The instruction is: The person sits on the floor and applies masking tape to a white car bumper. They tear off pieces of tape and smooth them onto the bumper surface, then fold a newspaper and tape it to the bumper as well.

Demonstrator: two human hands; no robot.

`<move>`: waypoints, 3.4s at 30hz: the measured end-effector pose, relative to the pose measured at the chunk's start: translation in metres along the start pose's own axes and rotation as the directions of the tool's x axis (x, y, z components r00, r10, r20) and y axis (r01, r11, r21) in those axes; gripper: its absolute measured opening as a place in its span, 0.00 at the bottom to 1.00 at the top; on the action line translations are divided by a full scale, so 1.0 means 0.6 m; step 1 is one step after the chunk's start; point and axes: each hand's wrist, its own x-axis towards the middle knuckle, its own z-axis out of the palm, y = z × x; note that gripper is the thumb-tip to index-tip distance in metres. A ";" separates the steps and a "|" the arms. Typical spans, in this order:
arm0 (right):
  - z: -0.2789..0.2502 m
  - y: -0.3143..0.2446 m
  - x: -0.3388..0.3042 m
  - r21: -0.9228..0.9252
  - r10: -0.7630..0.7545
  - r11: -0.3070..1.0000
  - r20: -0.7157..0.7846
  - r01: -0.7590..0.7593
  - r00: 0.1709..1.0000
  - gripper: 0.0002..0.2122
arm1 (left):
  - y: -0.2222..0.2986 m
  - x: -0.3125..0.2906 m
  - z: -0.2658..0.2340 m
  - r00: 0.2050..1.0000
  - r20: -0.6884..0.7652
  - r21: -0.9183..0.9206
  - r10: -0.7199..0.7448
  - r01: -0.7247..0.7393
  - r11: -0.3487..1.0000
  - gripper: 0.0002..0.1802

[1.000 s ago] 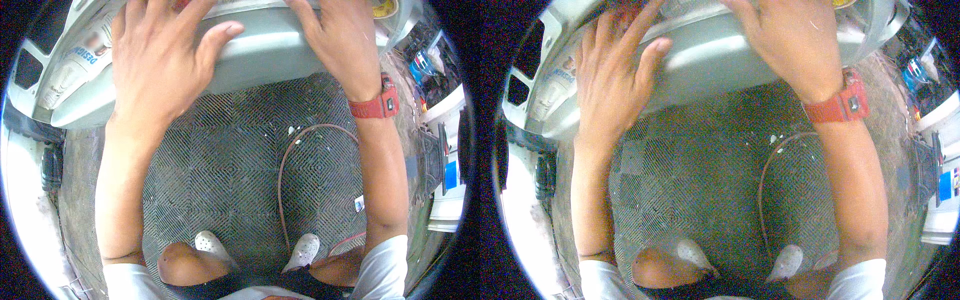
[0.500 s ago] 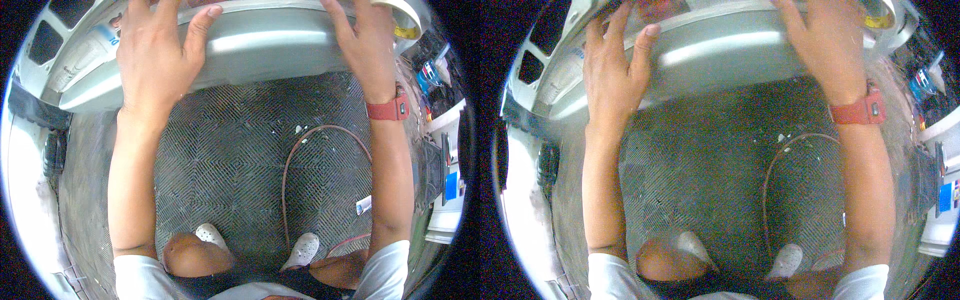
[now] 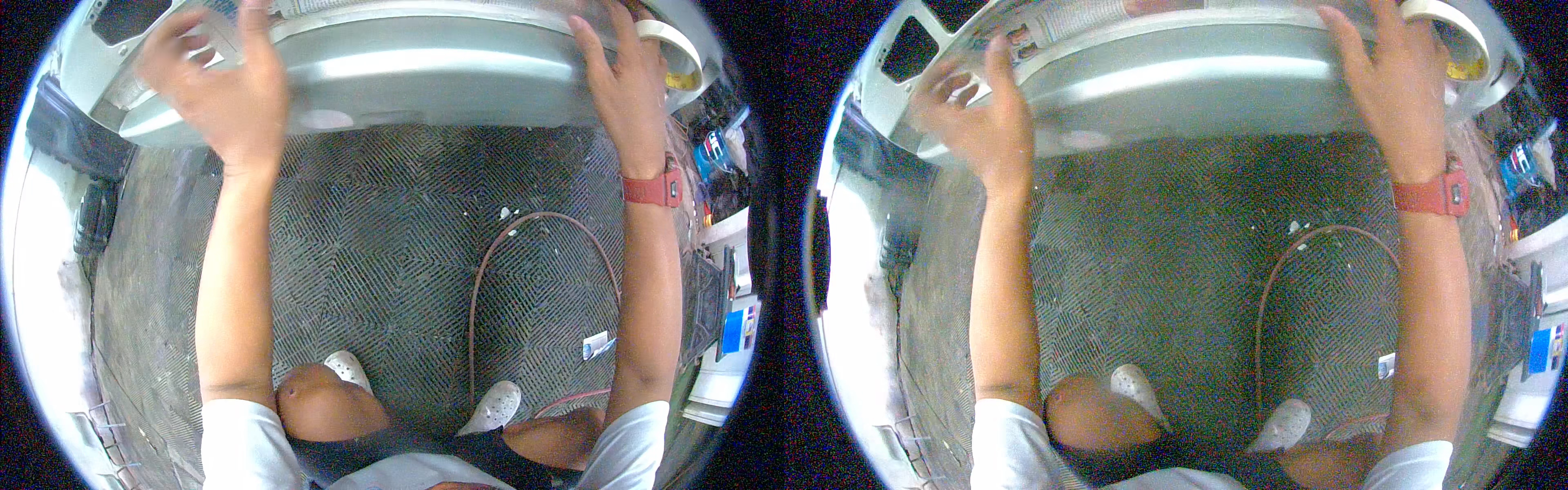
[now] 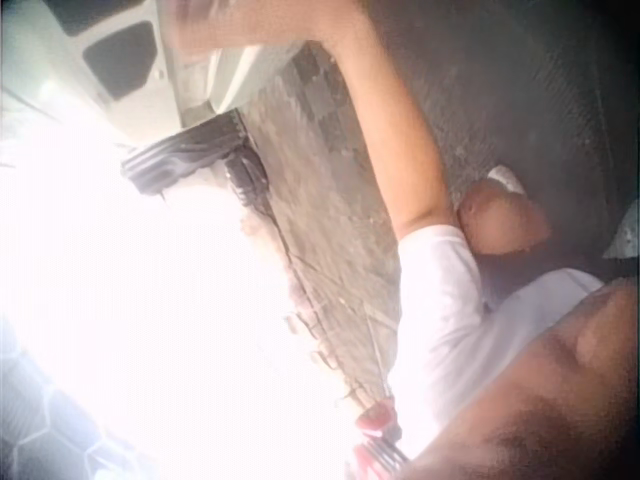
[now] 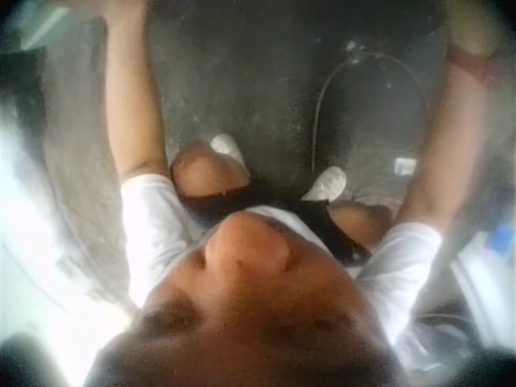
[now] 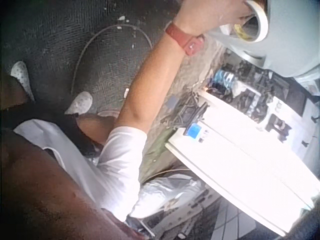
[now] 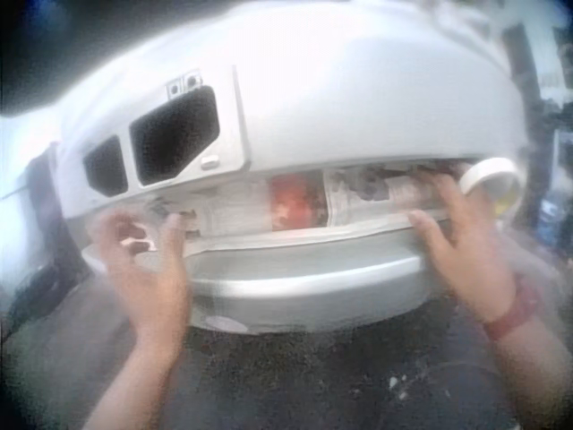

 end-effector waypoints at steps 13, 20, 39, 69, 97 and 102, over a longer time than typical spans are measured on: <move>0.000 -0.019 -0.007 0.072 -0.038 0.997 -0.031 0.040 0.999 0.24 | -0.107 0.043 -0.022 0.819 0.389 -0.075 -0.422 0.485 0.871 0.21; 0.024 -0.011 -0.008 -0.082 0.060 0.994 -0.095 -0.068 0.994 0.31 | -0.153 0.058 0.027 0.694 0.336 -0.153 -0.637 0.707 0.690 0.25; -0.019 -0.060 -0.007 -0.034 0.044 0.999 0.047 -0.042 0.998 0.24 | -0.030 0.028 -0.010 0.905 0.324 -0.076 0.277 -0.267 0.961 0.21; -0.142 -0.141 -0.050 0.472 -0.289 0.881 0.495 0.026 0.819 0.14 | 0.004 0.003 -0.048 0.689 0.665 -0.342 -0.289 0.625 0.702 0.13; -0.034 -0.091 0.037 0.136 -0.261 0.953 -0.095 0.272 0.961 0.11 | 0.034 0.021 0.012 0.871 0.385 -0.300 -0.304 0.429 0.852 0.14; -0.049 -0.108 0.034 0.046 -0.300 0.951 -0.089 0.305 0.950 0.10 | 0.032 0.038 0.021 0.748 0.434 -0.253 -0.503 0.637 0.728 0.21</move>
